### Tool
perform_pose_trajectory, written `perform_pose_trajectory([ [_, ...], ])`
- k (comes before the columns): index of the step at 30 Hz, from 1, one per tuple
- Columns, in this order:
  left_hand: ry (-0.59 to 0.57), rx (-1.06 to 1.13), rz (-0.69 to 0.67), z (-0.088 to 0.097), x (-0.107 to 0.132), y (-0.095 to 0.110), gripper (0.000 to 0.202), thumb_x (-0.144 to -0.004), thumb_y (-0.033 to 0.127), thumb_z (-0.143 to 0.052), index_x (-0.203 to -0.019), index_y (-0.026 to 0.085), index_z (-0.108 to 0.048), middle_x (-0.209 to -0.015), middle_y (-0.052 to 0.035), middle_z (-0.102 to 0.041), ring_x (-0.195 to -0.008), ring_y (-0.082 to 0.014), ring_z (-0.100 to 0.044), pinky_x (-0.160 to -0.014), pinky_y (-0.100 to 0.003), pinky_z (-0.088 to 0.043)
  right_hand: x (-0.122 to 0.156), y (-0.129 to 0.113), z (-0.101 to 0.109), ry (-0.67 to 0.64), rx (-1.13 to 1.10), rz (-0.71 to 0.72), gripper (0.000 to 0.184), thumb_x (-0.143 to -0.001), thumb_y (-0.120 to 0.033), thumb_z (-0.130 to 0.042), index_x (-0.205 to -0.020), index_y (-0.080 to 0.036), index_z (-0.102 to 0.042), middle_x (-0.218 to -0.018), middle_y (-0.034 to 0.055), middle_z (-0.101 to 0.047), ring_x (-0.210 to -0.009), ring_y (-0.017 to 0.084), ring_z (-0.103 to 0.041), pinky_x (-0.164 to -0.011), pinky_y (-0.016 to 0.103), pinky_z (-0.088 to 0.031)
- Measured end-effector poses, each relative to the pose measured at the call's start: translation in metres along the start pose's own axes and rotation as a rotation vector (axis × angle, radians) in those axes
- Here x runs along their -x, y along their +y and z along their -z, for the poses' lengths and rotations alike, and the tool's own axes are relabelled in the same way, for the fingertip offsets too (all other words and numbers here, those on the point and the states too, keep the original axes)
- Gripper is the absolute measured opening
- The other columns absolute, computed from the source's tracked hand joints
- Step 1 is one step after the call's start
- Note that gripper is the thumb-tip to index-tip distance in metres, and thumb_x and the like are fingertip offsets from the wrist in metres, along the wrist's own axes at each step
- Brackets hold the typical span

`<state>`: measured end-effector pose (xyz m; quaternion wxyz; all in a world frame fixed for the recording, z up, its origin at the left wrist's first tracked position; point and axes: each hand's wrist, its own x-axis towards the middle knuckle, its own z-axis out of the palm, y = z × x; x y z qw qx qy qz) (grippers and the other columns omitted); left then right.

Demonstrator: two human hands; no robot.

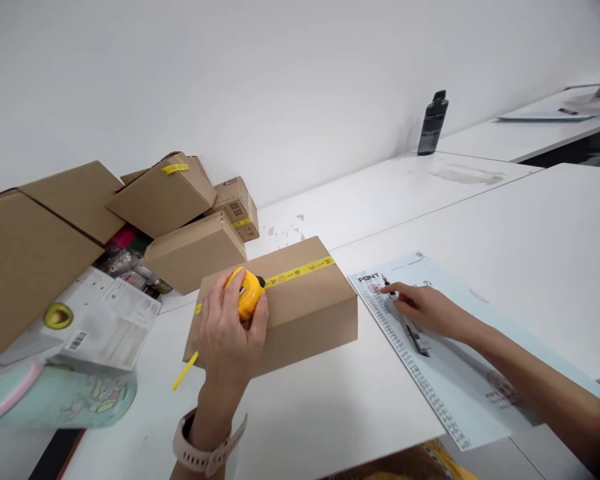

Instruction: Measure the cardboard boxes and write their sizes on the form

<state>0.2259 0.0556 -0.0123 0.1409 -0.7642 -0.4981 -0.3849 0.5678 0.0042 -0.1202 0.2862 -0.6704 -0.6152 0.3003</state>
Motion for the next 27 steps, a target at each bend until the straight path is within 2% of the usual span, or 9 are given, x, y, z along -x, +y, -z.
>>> perform_pose_trajectory([
  [5, 0.041, -0.023, -0.002, -0.018, -0.020, 0.002, 0.044, -0.096, 0.039, -0.056, -0.129, 0.011, -0.063, -0.133, -0.0233, -0.064, -0.126, -0.0413, -0.058, -0.103, -0.056, -0.047, 0.003, 0.005, 0.022, 0.102, -0.797, 0.023, 0.037, -0.088, -0.051, -0.065, -0.114, -0.025, -0.071, -0.108, 0.0087, -0.078, -0.104, 0.029, -0.071, -0.095, 0.046, -0.053],
  [9, 0.297, 0.123, -0.283, -0.036, 0.008, 0.042, 0.043, -0.087, 0.016, -0.066, -0.129, 0.012, -0.061, -0.133, -0.0212, -0.064, -0.133, -0.0375, -0.053, -0.113, -0.056, -0.040, 0.005, 0.010, 0.018, 0.210, -0.876, 0.027, 0.031, -0.081, -0.047, -0.079, -0.101, -0.028, -0.068, -0.100, 0.0048, -0.077, -0.096, 0.025, -0.070, -0.091, 0.041, -0.053],
  [11, 0.098, 0.389, -0.494, -0.053, 0.041, 0.075, 0.039, -0.086, 0.012, -0.063, -0.125, 0.010, -0.062, -0.120, -0.0158, -0.071, -0.125, -0.0299, -0.061, -0.110, -0.045, -0.047, 0.004, 0.014, 0.008, 0.285, -0.813, 0.021, 0.028, -0.084, -0.050, -0.077, -0.088, -0.027, -0.062, -0.079, 0.0001, -0.070, -0.078, 0.020, -0.064, -0.079, 0.036, -0.052],
  [14, -0.236, 0.532, -0.534, -0.086, 0.090, 0.121, 0.031, -0.095, 0.026, -0.057, -0.116, 0.007, -0.066, -0.112, -0.0143, -0.075, -0.115, -0.0293, -0.068, -0.108, -0.042, -0.052, 0.001, 0.018, -0.005, 0.347, -0.753, 0.006, 0.043, -0.091, -0.065, -0.062, -0.076, -0.026, -0.054, -0.059, -0.0036, -0.054, -0.058, 0.016, -0.050, -0.065, 0.033, -0.046],
  [16, -0.461, 0.428, -0.526, -0.104, 0.110, 0.138, 0.048, -0.099, 0.040, -0.054, -0.127, 0.002, -0.062, -0.128, -0.0189, -0.071, -0.128, -0.0331, -0.062, -0.113, -0.045, -0.049, 0.000, 0.020, -0.011, 0.293, -0.770, -0.023, 0.048, -0.094, -0.072, -0.050, -0.089, -0.026, -0.062, -0.063, -0.0015, -0.058, -0.061, 0.018, -0.054, -0.068, 0.035, -0.048],
  [18, -0.612, 0.335, -0.530, -0.115, 0.118, 0.143, 0.061, -0.102, 0.048, -0.048, -0.137, -0.001, -0.055, -0.143, -0.0223, -0.061, -0.140, -0.0359, -0.051, -0.118, -0.051, -0.044, 0.000, 0.020, -0.014, 0.197, -0.800, -0.053, 0.051, -0.092, -0.072, -0.053, -0.110, -0.027, -0.067, -0.080, 0.0039, -0.070, -0.079, 0.022, -0.064, -0.079, 0.038, -0.051],
  [21, -0.714, 0.302, -0.541, -0.117, 0.116, 0.139, 0.063, -0.105, 0.051, -0.036, -0.144, 0.003, -0.050, -0.152, -0.0199, -0.053, -0.149, -0.0357, -0.039, -0.123, -0.056, -0.034, 0.000, 0.019, -0.019, 0.077, -0.784, -0.119, 0.047, -0.082, -0.061, -0.076, -0.113, -0.026, -0.071, -0.100, 0.0082, -0.074, -0.098, 0.027, -0.067, -0.084, 0.039, -0.051],
  [24, -0.737, 0.299, -0.533, -0.114, 0.113, 0.134, 0.063, -0.107, 0.050, -0.029, -0.147, 0.005, -0.047, -0.156, -0.0175, -0.050, -0.152, -0.0339, -0.034, -0.126, -0.056, -0.029, 0.001, 0.020, -0.024, 0.107, -0.667, -0.115, 0.037, -0.081, -0.059, -0.077, -0.089, -0.023, -0.069, -0.082, 0.0030, -0.067, -0.074, 0.019, -0.060, -0.065, 0.033, -0.048],
  [27, -0.745, 0.290, -0.531, -0.112, 0.113, 0.135, 0.063, -0.107, 0.050, -0.028, -0.150, 0.005, -0.044, -0.157, -0.0168, -0.048, -0.153, -0.0331, -0.031, -0.126, -0.057, -0.027, 0.003, 0.022, -0.030, 0.164, -0.565, -0.075, 0.036, -0.090, -0.059, -0.067, -0.087, -0.024, -0.060, -0.074, -0.0020, -0.057, -0.062, 0.014, -0.050, -0.057, 0.029, -0.042],
])
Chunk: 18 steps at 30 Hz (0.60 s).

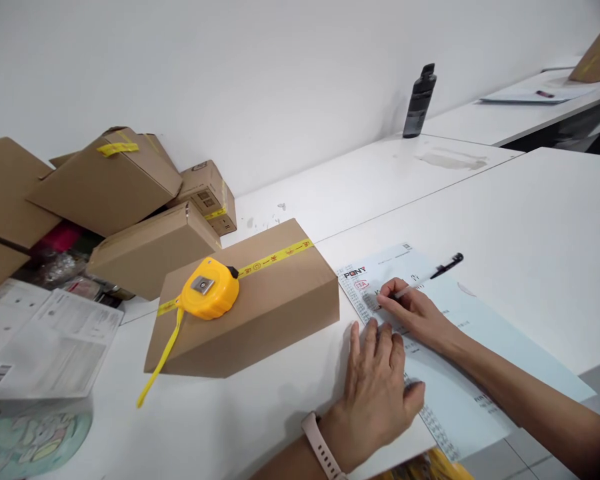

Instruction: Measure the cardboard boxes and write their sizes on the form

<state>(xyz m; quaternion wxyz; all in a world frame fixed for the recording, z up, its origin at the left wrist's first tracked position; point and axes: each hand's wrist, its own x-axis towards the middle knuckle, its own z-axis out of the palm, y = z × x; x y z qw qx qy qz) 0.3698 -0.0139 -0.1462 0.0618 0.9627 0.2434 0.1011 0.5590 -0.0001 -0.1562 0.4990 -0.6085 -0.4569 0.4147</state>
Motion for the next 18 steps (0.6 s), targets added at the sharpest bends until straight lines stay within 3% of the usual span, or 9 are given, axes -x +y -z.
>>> perform_pose_trajectory([
  [5, -0.016, -0.012, 0.013, 0.002, 0.000, 0.002, 0.063, -0.108, 0.051, -0.026, -0.150, 0.008, -0.045, -0.159, -0.0138, -0.047, -0.153, -0.0339, -0.032, -0.124, -0.063, -0.030, 0.004, 0.006, -0.002, 0.013, 0.019, 0.016, 0.035, -0.091, -0.057, -0.066, -0.088, -0.023, -0.055, -0.071, -0.0026, -0.056, -0.059, 0.014, -0.053, -0.054, 0.029, -0.041],
  [12, 0.007, -0.051, 0.010, 0.001, 0.001, 0.004, 0.063, -0.108, 0.050, -0.026, -0.151, 0.007, -0.043, -0.155, -0.0140, -0.052, -0.150, -0.0353, -0.036, -0.122, -0.062, -0.035, 0.005, 0.012, -0.001, 0.052, 0.188, 0.059, 0.034, -0.093, -0.049, -0.061, -0.075, -0.025, -0.045, -0.055, -0.0084, -0.038, -0.049, 0.011, -0.035, -0.046, 0.027, -0.028],
  [18, 0.032, -0.088, 0.011, -0.001, 0.000, 0.005, 0.063, -0.107, 0.049, -0.027, -0.150, 0.007, -0.045, -0.151, -0.0152, -0.054, -0.146, -0.0354, -0.042, -0.120, -0.061, -0.037, 0.005, 0.012, -0.001, 0.013, 0.258, 0.085, 0.030, -0.095, -0.045, -0.058, -0.076, -0.026, -0.046, -0.056, -0.0076, -0.042, -0.051, 0.012, -0.038, -0.048, 0.027, -0.030],
])
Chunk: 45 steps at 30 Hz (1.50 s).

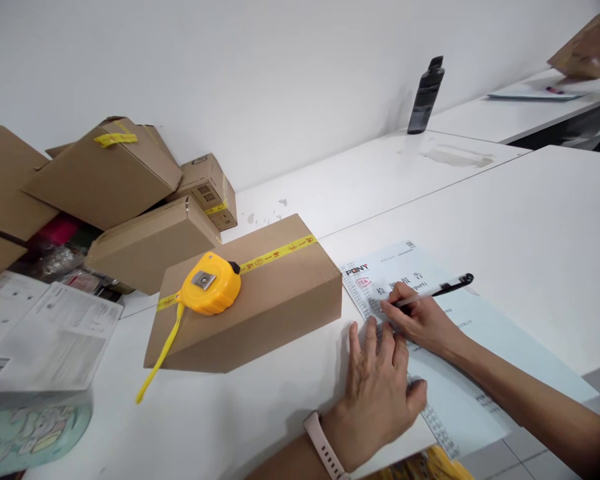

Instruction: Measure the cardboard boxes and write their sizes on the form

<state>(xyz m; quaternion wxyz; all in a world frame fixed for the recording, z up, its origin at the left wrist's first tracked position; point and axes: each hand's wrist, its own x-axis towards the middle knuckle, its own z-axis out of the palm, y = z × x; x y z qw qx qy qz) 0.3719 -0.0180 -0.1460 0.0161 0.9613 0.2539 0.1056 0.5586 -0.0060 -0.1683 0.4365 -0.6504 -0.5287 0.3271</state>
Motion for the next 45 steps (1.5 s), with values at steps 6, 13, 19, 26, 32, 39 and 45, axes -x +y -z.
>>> perform_pose_trajectory([
  [6, -0.005, -0.005, -0.006, 0.001, 0.000, 0.000, 0.063, -0.107, 0.049, -0.027, -0.150, 0.006, -0.045, -0.152, -0.0157, -0.053, -0.147, -0.0348, -0.041, -0.121, -0.060, -0.037, 0.000, -0.007, 0.000, -0.031, 0.024, 0.011, 0.029, -0.094, -0.046, -0.058, -0.076, -0.025, -0.049, -0.056, -0.0059, -0.048, -0.051, 0.014, -0.043, -0.049, 0.028, -0.033],
  [13, -0.004, -0.008, -0.004, 0.001, 0.000, -0.001, 0.062, -0.107, 0.048, -0.028, -0.150, 0.006, -0.045, -0.154, -0.0158, -0.052, -0.148, -0.0347, -0.038, -0.122, -0.059, -0.034, -0.001, -0.007, 0.000, -0.028, 0.018, 0.022, 0.029, -0.091, -0.045, -0.063, -0.075, -0.025, -0.049, -0.057, -0.0060, -0.047, -0.053, 0.013, -0.042, -0.049, 0.027, -0.033],
  [19, -0.011, -0.005, -0.004, 0.002, 0.000, -0.001, 0.063, -0.107, 0.048, -0.027, -0.151, 0.006, -0.043, -0.154, -0.0155, -0.051, -0.149, -0.0347, -0.038, -0.123, -0.058, -0.033, 0.000, -0.008, 0.001, -0.027, 0.006, 0.024, 0.030, -0.089, -0.044, -0.065, -0.072, -0.025, -0.048, -0.056, -0.0058, -0.046, -0.052, 0.013, -0.040, -0.048, 0.028, -0.032],
  [26, -0.007, -0.027, -0.005, 0.001, 0.001, 0.000, 0.063, -0.107, 0.048, -0.028, -0.151, 0.006, -0.044, -0.153, -0.0156, -0.053, -0.148, -0.0350, -0.038, -0.123, -0.057, -0.033, 0.001, -0.007, 0.002, 0.000, 0.000, -0.012, 0.030, -0.089, -0.045, -0.065, -0.073, -0.025, -0.048, -0.056, -0.0070, -0.042, -0.051, 0.013, -0.038, -0.048, 0.028, -0.031],
  [32, -0.005, -0.031, -0.008, 0.002, 0.002, 0.001, 0.062, -0.107, 0.048, -0.028, -0.150, 0.006, -0.044, -0.153, -0.0153, -0.052, -0.148, -0.0346, -0.039, -0.123, -0.056, -0.033, 0.000, -0.010, 0.002, -0.005, 0.027, 0.006, 0.031, -0.090, -0.046, -0.063, -0.073, -0.025, -0.048, -0.056, -0.0064, -0.043, -0.052, 0.013, -0.039, -0.048, 0.028, -0.032],
  [39, -0.013, -0.033, -0.008, 0.002, 0.001, -0.001, 0.063, -0.107, 0.048, -0.028, -0.151, 0.006, -0.043, -0.154, -0.0151, -0.051, -0.149, -0.0342, -0.036, -0.123, -0.056, -0.032, -0.001, -0.011, 0.002, -0.001, 0.021, 0.008, 0.032, -0.089, -0.046, -0.063, -0.072, -0.025, -0.047, -0.056, -0.0061, -0.043, -0.051, 0.013, -0.038, -0.047, 0.027, -0.032],
  [45, -0.004, -0.032, -0.008, 0.005, 0.001, 0.000, 0.062, -0.107, 0.048, -0.029, -0.151, 0.006, -0.044, -0.154, -0.0157, -0.052, -0.149, -0.0348, -0.038, -0.123, -0.056, -0.033, -0.001, -0.010, 0.001, 0.015, 0.025, 0.011, 0.031, -0.090, -0.046, -0.063, -0.072, -0.025, -0.048, -0.056, -0.0059, -0.043, -0.051, 0.013, -0.038, -0.048, 0.028, -0.032],
])
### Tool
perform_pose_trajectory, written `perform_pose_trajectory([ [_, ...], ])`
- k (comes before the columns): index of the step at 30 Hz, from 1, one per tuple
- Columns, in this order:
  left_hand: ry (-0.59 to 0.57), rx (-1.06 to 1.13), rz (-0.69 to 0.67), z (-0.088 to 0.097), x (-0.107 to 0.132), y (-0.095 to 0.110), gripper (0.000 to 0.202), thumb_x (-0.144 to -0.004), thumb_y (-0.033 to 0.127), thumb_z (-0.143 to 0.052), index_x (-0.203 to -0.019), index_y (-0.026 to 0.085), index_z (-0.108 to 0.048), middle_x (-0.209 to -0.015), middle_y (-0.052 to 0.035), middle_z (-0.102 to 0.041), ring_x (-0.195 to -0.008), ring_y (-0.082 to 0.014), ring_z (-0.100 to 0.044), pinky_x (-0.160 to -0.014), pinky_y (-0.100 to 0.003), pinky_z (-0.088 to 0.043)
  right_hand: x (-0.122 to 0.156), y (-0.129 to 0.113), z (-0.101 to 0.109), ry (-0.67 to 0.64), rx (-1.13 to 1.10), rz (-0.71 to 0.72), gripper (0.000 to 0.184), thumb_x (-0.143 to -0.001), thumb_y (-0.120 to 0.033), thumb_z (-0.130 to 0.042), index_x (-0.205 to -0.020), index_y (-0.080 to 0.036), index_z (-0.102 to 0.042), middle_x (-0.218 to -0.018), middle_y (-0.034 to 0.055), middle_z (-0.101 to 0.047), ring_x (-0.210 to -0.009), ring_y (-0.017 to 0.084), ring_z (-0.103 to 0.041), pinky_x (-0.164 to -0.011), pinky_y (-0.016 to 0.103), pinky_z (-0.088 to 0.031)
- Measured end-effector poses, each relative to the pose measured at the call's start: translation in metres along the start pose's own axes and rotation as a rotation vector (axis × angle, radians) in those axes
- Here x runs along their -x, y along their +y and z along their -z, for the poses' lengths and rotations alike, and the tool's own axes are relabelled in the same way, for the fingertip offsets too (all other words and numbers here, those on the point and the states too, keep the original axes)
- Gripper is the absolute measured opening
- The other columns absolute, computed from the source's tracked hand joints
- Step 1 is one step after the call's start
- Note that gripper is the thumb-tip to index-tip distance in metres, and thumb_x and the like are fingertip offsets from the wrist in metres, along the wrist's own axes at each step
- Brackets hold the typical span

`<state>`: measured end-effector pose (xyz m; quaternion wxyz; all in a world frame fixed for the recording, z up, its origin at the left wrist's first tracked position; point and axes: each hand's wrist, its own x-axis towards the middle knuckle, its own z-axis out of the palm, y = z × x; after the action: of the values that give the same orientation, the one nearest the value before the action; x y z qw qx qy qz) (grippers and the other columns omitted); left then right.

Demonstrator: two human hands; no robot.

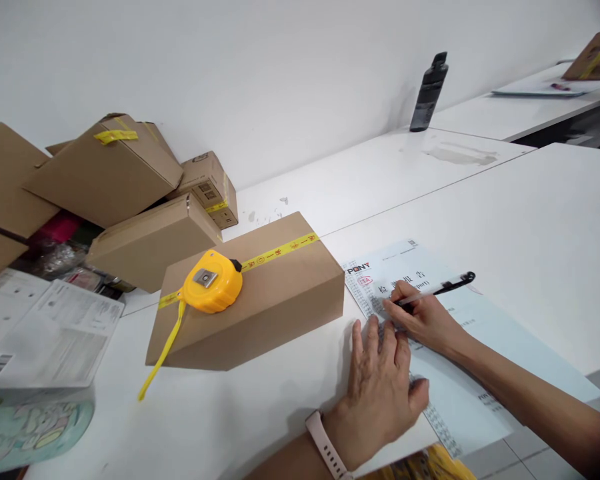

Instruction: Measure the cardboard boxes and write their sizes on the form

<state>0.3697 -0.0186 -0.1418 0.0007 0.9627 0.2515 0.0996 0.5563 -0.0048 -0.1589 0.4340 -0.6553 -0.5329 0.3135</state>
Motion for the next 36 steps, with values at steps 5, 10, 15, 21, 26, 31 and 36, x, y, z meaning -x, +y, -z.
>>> perform_pose_trajectory([
  [5, 0.006, 0.004, -0.004, -0.0025, 0.0003, 0.0003, 0.063, -0.107, 0.048, -0.028, -0.151, 0.006, -0.044, -0.153, -0.0160, -0.053, -0.149, -0.0352, -0.037, -0.123, -0.056, -0.033, -0.0003, 0.0029, -0.0008, -0.016, -0.012, -0.012, 0.031, -0.091, -0.045, -0.063, -0.073, -0.025, -0.046, -0.056, -0.0066, -0.041, -0.051, 0.012, -0.037, -0.047, 0.027, -0.031],
  [10, 0.009, 0.005, -0.001, -0.0026, 0.0002, 0.0001, 0.062, -0.107, 0.047, -0.029, -0.151, 0.005, -0.044, -0.153, -0.0160, -0.053, -0.149, -0.0350, -0.038, -0.123, -0.056, -0.033, -0.0001, 0.0040, -0.0011, -0.014, -0.022, -0.007, 0.030, -0.090, -0.042, -0.063, -0.073, -0.025, -0.046, -0.057, -0.0066, -0.041, -0.052, 0.012, -0.037, -0.048, 0.027, -0.031],
  [15, 0.007, -0.002, 0.000, -0.0016, 0.0004, 0.0005, 0.062, -0.107, 0.048, -0.028, -0.150, 0.006, -0.046, -0.152, -0.0157, -0.054, -0.148, -0.0353, -0.039, -0.123, -0.056, -0.034, 0.0008, 0.0021, -0.0001, 0.011, -0.002, -0.007, 0.030, -0.091, -0.044, -0.063, -0.073, -0.025, -0.047, -0.056, -0.0062, -0.043, -0.051, 0.012, -0.037, -0.047, 0.027, -0.032],
  [21, 0.018, 0.003, 0.000, -0.0032, 0.0008, 0.0008, 0.062, -0.107, 0.048, -0.028, -0.150, 0.006, -0.045, -0.152, -0.0151, -0.054, -0.148, -0.0349, -0.039, -0.123, -0.056, -0.035, -0.0001, 0.0014, 0.0003, 0.000, 0.004, 0.010, 0.031, -0.092, -0.045, -0.061, -0.073, -0.025, -0.047, -0.058, -0.0057, -0.043, -0.052, 0.012, -0.038, -0.047, 0.027, -0.032],
  [26, 0.012, 0.000, 0.000, -0.0028, -0.0001, 0.0002, 0.062, -0.107, 0.048, -0.028, -0.150, 0.006, -0.045, -0.152, -0.0155, -0.053, -0.148, -0.0353, -0.039, -0.123, -0.056, -0.034, -0.0006, 0.0005, -0.0005, 0.011, 0.011, 0.013, 0.030, -0.093, -0.043, -0.059, -0.073, -0.025, -0.046, -0.058, -0.0060, -0.041, -0.052, 0.012, -0.036, -0.048, 0.028, -0.030],
  [31, 0.012, 0.006, 0.001, -0.0032, 0.0007, 0.0008, 0.062, -0.107, 0.047, -0.028, -0.149, 0.006, -0.046, -0.153, -0.0153, -0.053, -0.149, -0.0350, -0.039, -0.123, -0.056, -0.034, 0.0005, -0.0019, 0.0004, 0.009, 0.024, 0.013, 0.029, -0.092, -0.042, -0.061, -0.073, -0.025, -0.046, -0.058, -0.0064, -0.040, -0.052, 0.013, -0.036, -0.048, 0.028, -0.030],
  [36, 0.007, 0.015, 0.005, -0.0038, 0.0009, 0.0004, 0.062, -0.108, 0.048, -0.027, -0.150, 0.006, -0.045, -0.154, -0.0157, -0.052, -0.149, -0.0350, -0.038, -0.124, -0.056, -0.033, 0.0003, -0.0005, 0.0010, 0.002, 0.001, 0.003, 0.029, -0.091, -0.041, -0.061, -0.072, -0.025, -0.046, -0.057, -0.0061, -0.041, -0.052, 0.013, -0.037, -0.048, 0.028, -0.030],
])
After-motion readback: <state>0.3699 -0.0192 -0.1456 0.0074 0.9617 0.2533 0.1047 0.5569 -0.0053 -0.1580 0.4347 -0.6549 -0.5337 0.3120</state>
